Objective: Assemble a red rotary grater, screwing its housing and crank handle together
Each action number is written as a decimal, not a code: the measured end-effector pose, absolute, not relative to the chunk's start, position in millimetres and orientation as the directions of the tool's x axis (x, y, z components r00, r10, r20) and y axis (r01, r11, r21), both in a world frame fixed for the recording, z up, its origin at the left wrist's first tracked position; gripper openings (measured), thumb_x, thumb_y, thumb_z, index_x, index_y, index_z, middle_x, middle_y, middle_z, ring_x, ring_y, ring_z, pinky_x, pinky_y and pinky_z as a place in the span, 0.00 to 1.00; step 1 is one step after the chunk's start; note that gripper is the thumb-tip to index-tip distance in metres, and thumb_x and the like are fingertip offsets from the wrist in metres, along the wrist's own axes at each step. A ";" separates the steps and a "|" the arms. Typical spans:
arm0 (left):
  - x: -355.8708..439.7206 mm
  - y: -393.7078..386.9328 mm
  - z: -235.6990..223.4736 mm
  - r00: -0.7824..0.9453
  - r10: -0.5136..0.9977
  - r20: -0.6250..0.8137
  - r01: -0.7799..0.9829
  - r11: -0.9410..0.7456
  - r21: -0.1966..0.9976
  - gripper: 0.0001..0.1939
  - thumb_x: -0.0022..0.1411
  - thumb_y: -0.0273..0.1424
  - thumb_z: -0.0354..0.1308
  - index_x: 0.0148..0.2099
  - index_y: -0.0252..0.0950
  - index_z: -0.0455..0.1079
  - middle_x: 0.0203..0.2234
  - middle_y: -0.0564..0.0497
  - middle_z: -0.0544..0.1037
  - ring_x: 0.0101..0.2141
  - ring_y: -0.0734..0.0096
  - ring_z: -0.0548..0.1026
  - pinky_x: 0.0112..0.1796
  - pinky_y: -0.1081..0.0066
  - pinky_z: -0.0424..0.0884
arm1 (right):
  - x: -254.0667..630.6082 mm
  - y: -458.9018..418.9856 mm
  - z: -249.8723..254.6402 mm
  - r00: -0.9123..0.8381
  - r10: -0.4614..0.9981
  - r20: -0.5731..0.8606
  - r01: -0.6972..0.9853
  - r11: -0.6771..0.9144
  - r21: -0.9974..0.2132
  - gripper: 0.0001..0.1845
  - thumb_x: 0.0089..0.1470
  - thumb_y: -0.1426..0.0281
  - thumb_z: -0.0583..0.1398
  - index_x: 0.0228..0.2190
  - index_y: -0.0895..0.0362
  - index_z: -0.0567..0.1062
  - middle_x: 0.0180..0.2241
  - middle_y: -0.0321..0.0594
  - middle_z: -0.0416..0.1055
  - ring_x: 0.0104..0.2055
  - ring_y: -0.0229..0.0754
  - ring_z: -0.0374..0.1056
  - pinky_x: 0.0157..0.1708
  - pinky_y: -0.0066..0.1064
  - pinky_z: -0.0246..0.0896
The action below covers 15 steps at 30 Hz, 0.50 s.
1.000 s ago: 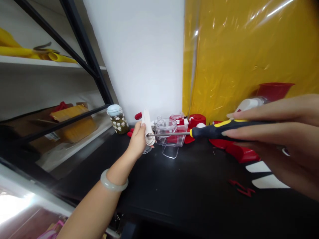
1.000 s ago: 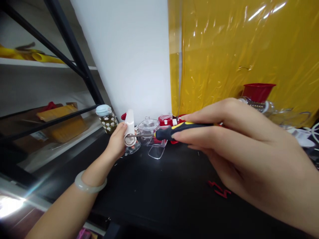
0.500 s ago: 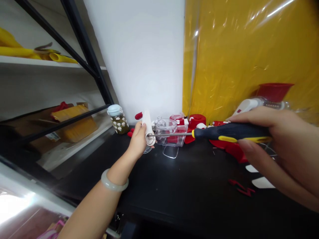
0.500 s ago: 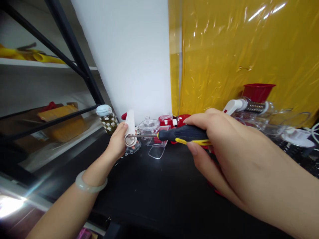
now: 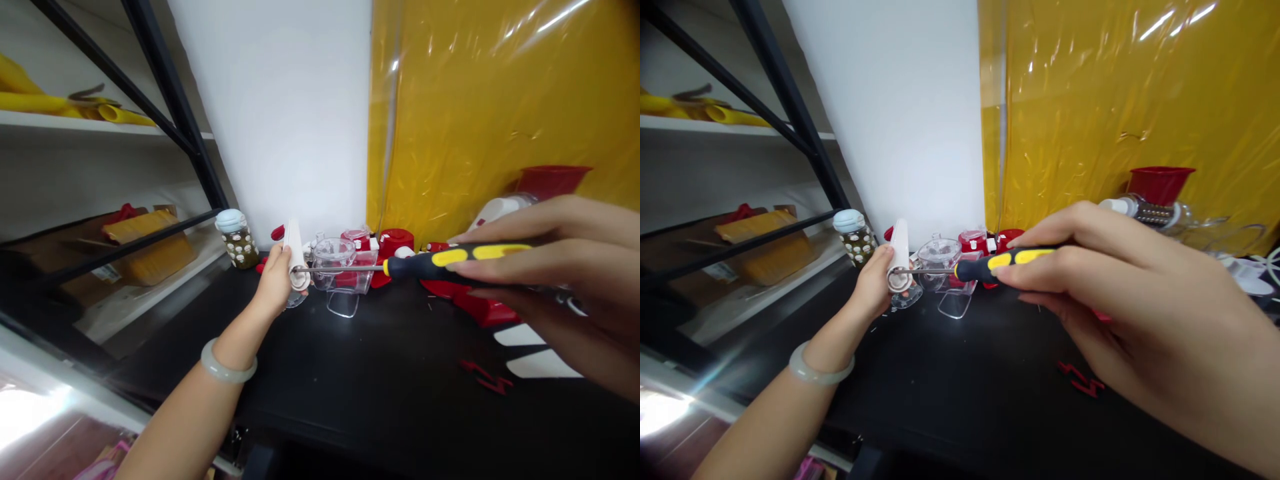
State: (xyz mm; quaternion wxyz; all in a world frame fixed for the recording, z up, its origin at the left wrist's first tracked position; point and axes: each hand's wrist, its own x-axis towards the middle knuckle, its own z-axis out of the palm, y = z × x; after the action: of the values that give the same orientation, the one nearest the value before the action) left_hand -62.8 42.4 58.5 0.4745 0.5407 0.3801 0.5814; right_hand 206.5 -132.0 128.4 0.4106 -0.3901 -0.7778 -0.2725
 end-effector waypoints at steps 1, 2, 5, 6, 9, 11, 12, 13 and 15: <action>-62.8 42.2 58.7 0.032 0.963 0.269 -0.139 -0.262 0.955 0.10 0.64 0.36 0.50 0.45 0.38 0.60 0.18 0.58 0.69 0.12 0.70 0.68 0.09 0.74 0.62 | 207.5 -134.3 128.7 -0.383 0.416 0.825 0.830 0.546 0.110 0.11 0.56 0.69 0.59 0.39 0.40 0.76 0.46 0.28 0.74 0.44 0.41 0.74 0.39 0.35 0.69; -62.9 42.1 58.7 0.030 0.962 0.271 -0.137 -0.264 0.955 0.10 0.64 0.36 0.49 0.45 0.38 0.60 0.18 0.58 0.68 0.12 0.71 0.67 0.09 0.74 0.62 | 208.6 -135.4 129.0 -0.396 0.453 0.798 0.836 0.538 0.109 0.13 0.57 0.70 0.59 0.41 0.40 0.75 0.49 0.28 0.73 0.47 0.41 0.73 0.43 0.35 0.69; -62.9 41.9 58.3 0.037 0.960 0.276 -0.138 -0.269 0.953 0.10 0.64 0.36 0.50 0.45 0.38 0.60 0.18 0.59 0.68 0.11 0.71 0.67 0.09 0.74 0.62 | 214.3 -130.4 129.0 -0.430 0.417 0.801 0.817 0.558 0.148 0.15 0.57 0.70 0.59 0.43 0.39 0.75 0.52 0.27 0.71 0.49 0.41 0.72 0.46 0.35 0.69; -62.8 41.8 58.2 0.043 0.960 0.276 -0.142 -0.268 0.953 0.10 0.64 0.36 0.50 0.45 0.38 0.60 0.18 0.59 0.68 0.11 0.72 0.67 0.09 0.74 0.62 | 216.8 -127.0 128.7 -0.459 0.386 0.800 0.795 0.580 0.176 0.16 0.57 0.70 0.59 0.45 0.39 0.75 0.52 0.28 0.72 0.49 0.41 0.72 0.45 0.34 0.69; -62.4 41.3 58.1 0.058 0.961 0.269 -0.153 -0.258 0.954 0.09 0.64 0.36 0.50 0.45 0.38 0.60 0.18 0.59 0.68 0.11 0.72 0.66 0.09 0.74 0.63 | 221.5 -120.9 127.2 -0.506 0.332 0.796 0.757 0.613 0.226 0.20 0.57 0.69 0.59 0.50 0.40 0.73 0.50 0.29 0.74 0.47 0.39 0.73 0.43 0.30 0.71; -62.1 40.9 57.9 0.056 0.962 0.267 -0.153 -0.256 0.955 0.09 0.65 0.36 0.50 0.45 0.38 0.60 0.18 0.59 0.68 0.11 0.71 0.67 0.09 0.74 0.62 | 220.3 -124.4 126.3 -0.474 0.359 0.804 0.784 0.589 0.199 0.22 0.58 0.70 0.58 0.53 0.41 0.72 0.50 0.30 0.74 0.48 0.40 0.73 0.46 0.32 0.71; -61.9 40.7 57.7 0.056 0.962 0.266 -0.150 -0.255 0.955 0.09 0.65 0.36 0.50 0.45 0.38 0.60 0.18 0.58 0.68 0.11 0.70 0.67 0.09 0.74 0.62 | 218.7 -127.9 126.1 -0.452 0.380 0.807 0.800 0.573 0.179 0.22 0.58 0.71 0.58 0.53 0.41 0.72 0.51 0.30 0.73 0.49 0.42 0.73 0.48 0.34 0.70; -61.6 40.3 57.2 0.056 0.963 0.264 -0.145 -0.254 0.956 0.10 0.65 0.36 0.50 0.45 0.38 0.60 0.18 0.58 0.68 0.12 0.70 0.68 0.09 0.73 0.63 | 216.8 -131.8 126.0 -0.434 0.408 0.803 0.816 0.555 0.159 0.21 0.59 0.71 0.57 0.52 0.40 0.73 0.52 0.30 0.73 0.50 0.44 0.72 0.50 0.37 0.69; -60.9 39.2 56.0 0.070 0.963 0.260 -0.133 -0.249 0.959 0.11 0.64 0.37 0.51 0.46 0.38 0.60 0.19 0.58 0.69 0.12 0.69 0.69 0.09 0.73 0.63 | 213.1 -138.1 125.8 -0.428 0.437 0.791 0.828 0.540 0.149 0.19 0.60 0.70 0.56 0.50 0.39 0.74 0.53 0.30 0.72 0.53 0.47 0.71 0.54 0.41 0.67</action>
State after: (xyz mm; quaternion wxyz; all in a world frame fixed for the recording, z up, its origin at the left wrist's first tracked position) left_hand -60.9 39.2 56.0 0.4824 0.5499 0.3775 0.5678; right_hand 213.1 -138.1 125.8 0.3603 -0.3954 -0.8002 -0.2711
